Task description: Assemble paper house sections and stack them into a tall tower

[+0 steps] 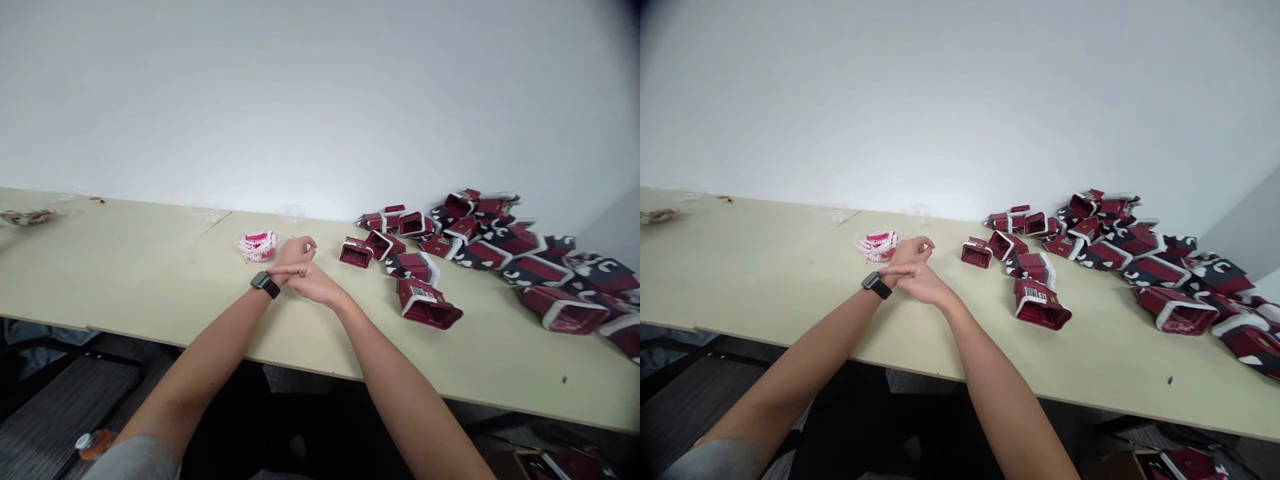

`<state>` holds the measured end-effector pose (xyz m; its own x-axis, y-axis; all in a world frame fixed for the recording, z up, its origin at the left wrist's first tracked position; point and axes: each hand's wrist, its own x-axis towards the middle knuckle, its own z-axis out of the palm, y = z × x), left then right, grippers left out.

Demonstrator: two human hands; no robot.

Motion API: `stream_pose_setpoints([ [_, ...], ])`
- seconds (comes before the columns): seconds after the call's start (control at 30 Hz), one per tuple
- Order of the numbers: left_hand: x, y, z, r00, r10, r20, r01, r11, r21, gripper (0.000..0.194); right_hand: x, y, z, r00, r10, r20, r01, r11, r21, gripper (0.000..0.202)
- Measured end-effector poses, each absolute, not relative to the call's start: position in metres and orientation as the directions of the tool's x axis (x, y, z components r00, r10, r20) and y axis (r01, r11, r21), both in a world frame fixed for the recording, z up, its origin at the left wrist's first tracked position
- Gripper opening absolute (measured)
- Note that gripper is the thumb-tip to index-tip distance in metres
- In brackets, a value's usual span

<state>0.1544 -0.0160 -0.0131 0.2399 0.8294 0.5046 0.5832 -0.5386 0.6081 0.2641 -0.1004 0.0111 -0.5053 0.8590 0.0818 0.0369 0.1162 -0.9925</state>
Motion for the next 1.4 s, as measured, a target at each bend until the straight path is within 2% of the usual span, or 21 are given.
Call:
stream_pose_setpoints([
  [0.17, 0.156, -0.021, -0.01, 0.155, 0.868, 0.471, 0.619, -0.457, 0.638, 0.019, 0.261, -0.108, 0.013, -0.591, 0.802, 0.088, 0.109, 0.187, -0.976, 0.07],
  [0.37, 0.157, -0.023, -0.008, 0.171, 0.876, 0.45, 0.601, -0.455, 0.657, 0.021, 0.259, -0.111, 0.013, -0.568, 0.823, -0.007, 0.137, 0.087, -0.987, 0.074],
  [0.77, 0.154, -0.027, -0.003, 0.177, 0.886, 0.429, 0.621, -0.439, 0.65, 0.021, 0.26, -0.105, 0.011, -0.54, 0.842, -0.002, 0.135, 0.084, -0.987, 0.069],
  [0.97, 0.155, -0.02, -0.007, 0.114, 0.92, 0.375, 0.517, -0.377, 0.768, 0.013, 0.262, -0.103, 0.011, -0.533, 0.846, -0.007, 0.095, 0.052, -0.994, 0.066],
  [1.07, 0.15, -0.015, -0.004, 0.073, 0.965, 0.253, 0.211, -0.263, 0.941, 0.01, 0.266, -0.094, 0.009, -0.368, 0.927, 0.074, -0.001, 0.079, -0.997, 0.05],
  [1.13, 0.144, -0.011, -0.002, 0.065, 0.985, 0.161, -0.028, -0.159, 0.987, 0.012, 0.273, -0.084, 0.006, -0.125, 0.982, 0.145, 0.012, 0.148, -0.989, 0.041],
  [1.17, 0.141, -0.009, -0.001, 0.056, 0.989, 0.134, -0.091, -0.128, 0.988, 0.013, 0.278, -0.078, 0.005, 0.005, 0.984, 0.179, 0.046, 0.179, -0.983, 0.039],
  [1.23, 0.136, -0.007, 0.0, 0.011, 0.993, 0.12, -0.092, -0.119, 0.989, 0.013, 0.289, -0.067, 0.002, 0.206, 0.949, 0.238, 0.117, 0.217, -0.969, 0.035],
  [1.3, 0.135, -0.006, -0.001, -0.041, 0.993, 0.109, -0.089, -0.113, 0.99, 0.01, 0.303, -0.058, 0.0, 0.334, 0.885, 0.323, 0.211, 0.264, -0.941, 0.031],
  [1.4, 0.137, -0.007, -0.004, -0.074, 0.992, 0.102, -0.089, -0.109, 0.99, 0.01, 0.324, -0.046, -0.005, 0.448, 0.723, 0.526, 0.523, 0.266, -0.81, 0.039],
])
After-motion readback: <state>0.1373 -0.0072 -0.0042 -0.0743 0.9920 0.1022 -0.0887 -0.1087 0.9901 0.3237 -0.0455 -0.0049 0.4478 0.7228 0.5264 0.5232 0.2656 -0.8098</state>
